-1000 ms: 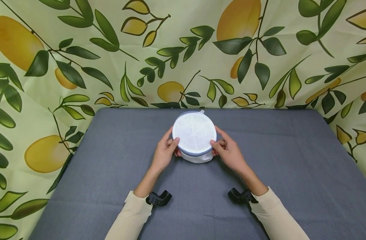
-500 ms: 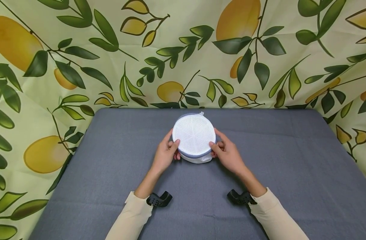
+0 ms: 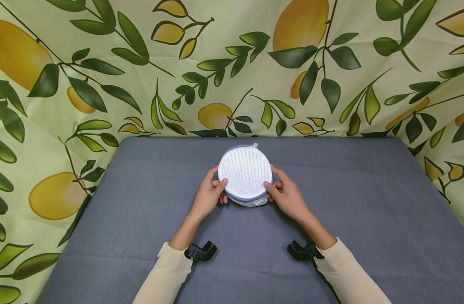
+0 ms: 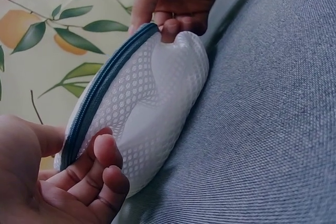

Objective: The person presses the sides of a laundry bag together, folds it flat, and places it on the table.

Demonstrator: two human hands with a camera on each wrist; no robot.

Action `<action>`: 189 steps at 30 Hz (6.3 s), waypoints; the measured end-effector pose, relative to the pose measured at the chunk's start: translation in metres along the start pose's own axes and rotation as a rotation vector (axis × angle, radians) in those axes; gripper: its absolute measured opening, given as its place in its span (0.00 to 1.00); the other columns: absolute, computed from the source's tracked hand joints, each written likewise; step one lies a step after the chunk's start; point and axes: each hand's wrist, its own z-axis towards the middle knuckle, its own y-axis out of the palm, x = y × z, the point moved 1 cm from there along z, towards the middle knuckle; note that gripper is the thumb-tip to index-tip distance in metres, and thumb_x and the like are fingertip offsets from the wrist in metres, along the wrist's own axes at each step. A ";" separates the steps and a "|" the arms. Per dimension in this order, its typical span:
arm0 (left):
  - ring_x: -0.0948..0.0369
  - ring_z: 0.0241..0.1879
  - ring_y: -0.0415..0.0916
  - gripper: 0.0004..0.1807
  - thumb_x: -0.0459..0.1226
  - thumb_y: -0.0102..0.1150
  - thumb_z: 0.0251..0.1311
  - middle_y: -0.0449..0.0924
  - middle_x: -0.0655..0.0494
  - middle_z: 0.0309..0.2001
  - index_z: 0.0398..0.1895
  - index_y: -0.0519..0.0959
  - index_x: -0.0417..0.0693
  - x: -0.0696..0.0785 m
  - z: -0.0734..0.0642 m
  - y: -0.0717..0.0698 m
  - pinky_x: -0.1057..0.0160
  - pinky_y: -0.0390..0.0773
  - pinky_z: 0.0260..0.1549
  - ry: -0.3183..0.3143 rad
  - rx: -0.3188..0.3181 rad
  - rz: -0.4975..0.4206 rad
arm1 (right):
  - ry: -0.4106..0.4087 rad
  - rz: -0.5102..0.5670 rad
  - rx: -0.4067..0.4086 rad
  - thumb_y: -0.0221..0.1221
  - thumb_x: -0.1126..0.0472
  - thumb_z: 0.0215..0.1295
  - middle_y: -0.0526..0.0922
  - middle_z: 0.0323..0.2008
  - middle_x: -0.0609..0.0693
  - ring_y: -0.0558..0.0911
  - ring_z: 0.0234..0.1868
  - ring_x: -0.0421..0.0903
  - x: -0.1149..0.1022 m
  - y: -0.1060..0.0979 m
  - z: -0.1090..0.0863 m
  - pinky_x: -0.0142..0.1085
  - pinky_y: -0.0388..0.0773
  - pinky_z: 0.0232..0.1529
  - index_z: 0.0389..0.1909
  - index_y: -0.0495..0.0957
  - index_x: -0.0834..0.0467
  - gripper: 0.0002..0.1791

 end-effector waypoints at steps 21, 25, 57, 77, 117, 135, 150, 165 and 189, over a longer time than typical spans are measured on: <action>0.60 0.12 0.67 0.28 0.33 0.51 0.69 0.70 0.51 0.15 0.70 0.58 0.42 -0.036 0.009 0.003 0.66 0.69 0.14 -0.029 0.026 0.059 | 0.003 -0.070 0.006 0.57 0.58 0.69 0.74 0.15 0.48 0.73 0.18 0.44 0.009 0.000 -0.002 0.33 0.68 0.21 0.68 0.60 0.63 0.30; 0.61 0.12 0.66 0.27 0.33 0.52 0.69 0.70 0.51 0.15 0.70 0.59 0.44 -0.038 0.009 0.003 0.67 0.68 0.14 -0.037 0.035 0.075 | -0.002 -0.087 0.011 0.57 0.58 0.69 0.72 0.13 0.46 0.71 0.17 0.42 0.010 0.000 -0.002 0.33 0.66 0.20 0.68 0.61 0.62 0.30; 0.60 0.12 0.69 0.33 0.36 0.52 0.70 0.77 0.42 0.18 0.73 0.51 0.37 -0.038 0.013 -0.006 0.65 0.70 0.12 -0.063 -0.057 0.174 | -0.077 -0.219 -0.006 0.55 0.57 0.71 0.70 0.15 0.42 0.67 0.14 0.37 0.016 0.000 -0.002 0.32 0.62 0.20 0.68 0.60 0.66 0.30; 0.47 0.67 0.57 0.31 0.35 0.62 0.60 0.66 0.42 0.64 0.67 0.67 0.39 -0.024 0.013 0.001 0.44 0.59 0.61 0.655 0.048 0.809 | -0.522 -0.552 0.081 0.62 0.61 0.63 0.67 0.63 0.59 0.62 0.66 0.57 -0.004 0.003 0.004 0.51 0.62 0.62 0.67 0.65 0.62 0.32; 0.49 0.70 0.54 0.22 0.39 0.50 0.68 0.65 0.47 0.67 0.62 0.74 0.41 -0.027 0.008 0.019 0.52 0.51 0.67 0.441 -0.162 1.227 | -0.503 -0.879 -0.142 0.51 0.57 0.70 0.65 0.67 0.57 0.57 0.71 0.55 0.000 0.024 0.006 0.47 0.53 0.68 0.65 0.69 0.63 0.25; 0.47 0.71 0.48 0.30 0.42 0.53 0.66 0.59 0.42 0.70 0.66 0.65 0.33 -0.017 0.033 0.016 0.53 0.47 0.68 0.428 -0.190 1.257 | -0.519 -0.899 -0.123 0.52 0.59 0.69 0.64 0.68 0.60 0.57 0.71 0.56 -0.007 0.021 0.027 0.47 0.53 0.68 0.65 0.67 0.67 0.26; 0.50 0.72 0.45 0.29 0.43 0.49 0.67 0.56 0.45 0.71 0.68 0.65 0.37 -0.027 0.035 0.023 0.55 0.44 0.69 0.355 -0.232 1.287 | -0.479 -0.933 -0.130 0.50 0.59 0.69 0.66 0.67 0.58 0.58 0.70 0.56 -0.001 0.024 0.024 0.47 0.53 0.68 0.64 0.69 0.65 0.25; 0.49 0.70 0.54 0.23 0.40 0.48 0.70 0.63 0.45 0.68 0.63 0.70 0.36 -0.011 0.019 0.020 0.54 0.52 0.67 0.387 -0.322 1.252 | -0.419 -0.929 -0.235 0.50 0.60 0.69 0.65 0.68 0.58 0.57 0.71 0.55 -0.011 0.014 0.016 0.46 0.53 0.68 0.65 0.68 0.65 0.25; 0.48 0.65 0.63 0.18 0.35 0.51 0.67 0.73 0.44 0.60 0.56 0.77 0.34 -0.021 0.001 0.029 0.52 0.59 0.64 0.464 -0.174 1.232 | -0.474 -0.907 -0.194 0.51 0.60 0.69 0.69 0.64 0.59 0.62 0.68 0.55 -0.006 0.017 -0.004 0.47 0.57 0.66 0.62 0.72 0.64 0.23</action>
